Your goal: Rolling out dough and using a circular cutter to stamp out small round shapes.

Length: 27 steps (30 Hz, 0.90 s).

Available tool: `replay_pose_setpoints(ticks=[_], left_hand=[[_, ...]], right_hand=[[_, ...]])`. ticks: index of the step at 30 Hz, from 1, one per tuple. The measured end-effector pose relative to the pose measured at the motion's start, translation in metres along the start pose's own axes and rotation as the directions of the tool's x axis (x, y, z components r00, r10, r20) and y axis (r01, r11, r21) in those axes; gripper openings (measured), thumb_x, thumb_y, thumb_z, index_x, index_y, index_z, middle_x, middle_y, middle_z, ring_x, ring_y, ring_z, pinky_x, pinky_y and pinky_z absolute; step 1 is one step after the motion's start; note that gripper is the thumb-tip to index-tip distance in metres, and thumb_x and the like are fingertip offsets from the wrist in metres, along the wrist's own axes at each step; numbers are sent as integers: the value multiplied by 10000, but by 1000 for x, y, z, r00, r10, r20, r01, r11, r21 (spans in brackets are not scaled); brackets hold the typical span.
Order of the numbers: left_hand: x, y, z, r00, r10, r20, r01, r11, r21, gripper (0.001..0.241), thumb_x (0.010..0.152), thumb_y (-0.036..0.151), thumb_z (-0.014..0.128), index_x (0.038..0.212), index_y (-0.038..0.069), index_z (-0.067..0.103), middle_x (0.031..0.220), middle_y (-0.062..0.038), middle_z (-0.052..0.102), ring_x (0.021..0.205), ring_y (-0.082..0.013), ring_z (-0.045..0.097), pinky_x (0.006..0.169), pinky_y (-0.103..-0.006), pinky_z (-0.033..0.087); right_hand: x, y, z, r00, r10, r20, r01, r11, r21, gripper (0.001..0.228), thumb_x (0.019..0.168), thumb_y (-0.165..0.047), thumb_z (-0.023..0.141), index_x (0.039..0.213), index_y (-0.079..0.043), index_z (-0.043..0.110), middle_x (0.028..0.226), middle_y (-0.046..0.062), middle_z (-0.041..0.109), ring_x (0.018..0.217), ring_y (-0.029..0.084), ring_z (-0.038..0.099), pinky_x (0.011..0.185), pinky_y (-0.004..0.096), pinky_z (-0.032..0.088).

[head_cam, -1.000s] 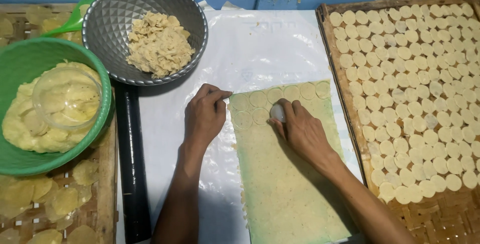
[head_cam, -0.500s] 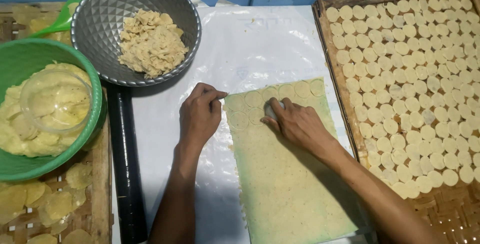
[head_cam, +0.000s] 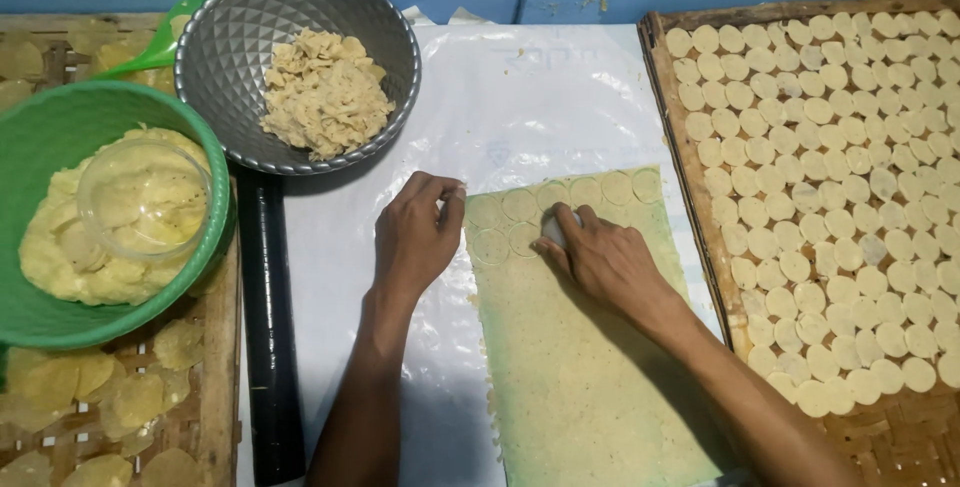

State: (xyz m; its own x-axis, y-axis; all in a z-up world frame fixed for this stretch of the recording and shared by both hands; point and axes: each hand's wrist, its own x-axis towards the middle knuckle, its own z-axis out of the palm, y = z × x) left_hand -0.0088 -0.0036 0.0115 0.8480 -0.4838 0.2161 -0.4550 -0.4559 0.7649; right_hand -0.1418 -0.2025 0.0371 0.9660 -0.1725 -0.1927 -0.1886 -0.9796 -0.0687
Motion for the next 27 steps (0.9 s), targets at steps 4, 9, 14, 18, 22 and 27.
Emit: replay_pose_setpoints(ticks=[4, 9, 14, 18, 22, 27], left_hand=[[3, -4, 3, 998, 37, 41, -39, 998, 57, 155, 977, 229, 627, 948, 140, 750, 857, -23, 669, 764, -259, 714, 670, -423, 582], [1, -3, 3, 997, -10, 76, 8, 999, 32, 213, 1034, 225, 562, 940, 97, 705, 859, -55, 651, 748, -289, 706, 667, -452, 578], [1, -12, 8, 1000, -10, 9, 10, 1000, 2, 188, 1050, 189, 536, 950, 82, 654, 877, -65, 611, 814, -327, 706, 675, -466, 580], [0, -17, 13, 1000, -7, -27, 8, 1000, 21, 180, 1061, 171, 530, 940, 83, 631, 880, -57, 599, 826, -314, 705, 678, -452, 586], [0, -18, 12, 1000, -10, -17, 11, 1000, 26, 187, 1067, 198, 526, 949, 89, 622, 890, -64, 596, 853, -335, 702, 691, -467, 584], [2, -19, 14, 1000, -24, -6, 24, 999, 29, 202, 1071, 192, 523, 940, 79, 627, 891, -62, 603, 852, -327, 705, 695, -460, 585]], right_hand=[[-17, 18, 8, 995, 79, -54, -68, 982, 179, 440, 1015, -468, 403, 1342, -177, 441, 965, 178, 663, 851, 443, 743, 744, 569, 579], [-33, 28, -5, 950, 268, -162, -224, 943, 248, 417, 1051, -429, 424, 1330, -120, 462, 957, 240, 691, 808, 479, 729, 724, 585, 559], [-32, 24, -8, 973, 214, -82, -194, 961, 198, 473, 1012, -414, 477, 1383, -124, 443, 1026, 207, 666, 873, 459, 725, 738, 575, 576], [-21, 15, -7, 980, 196, -14, -190, 965, 182, 491, 1033, -413, 442, 1426, -119, 445, 1003, 142, 628, 867, 365, 717, 728, 499, 583], [-11, 16, -7, 989, 149, 2, -148, 982, 121, 486, 1038, -443, 402, 1407, -129, 434, 984, 133, 598, 876, 385, 711, 705, 523, 584], [-3, 24, 6, 992, 129, 4, -129, 989, 66, 495, 1045, -477, 342, 1394, -132, 409, 970, 128, 565, 911, 394, 702, 714, 540, 588]])
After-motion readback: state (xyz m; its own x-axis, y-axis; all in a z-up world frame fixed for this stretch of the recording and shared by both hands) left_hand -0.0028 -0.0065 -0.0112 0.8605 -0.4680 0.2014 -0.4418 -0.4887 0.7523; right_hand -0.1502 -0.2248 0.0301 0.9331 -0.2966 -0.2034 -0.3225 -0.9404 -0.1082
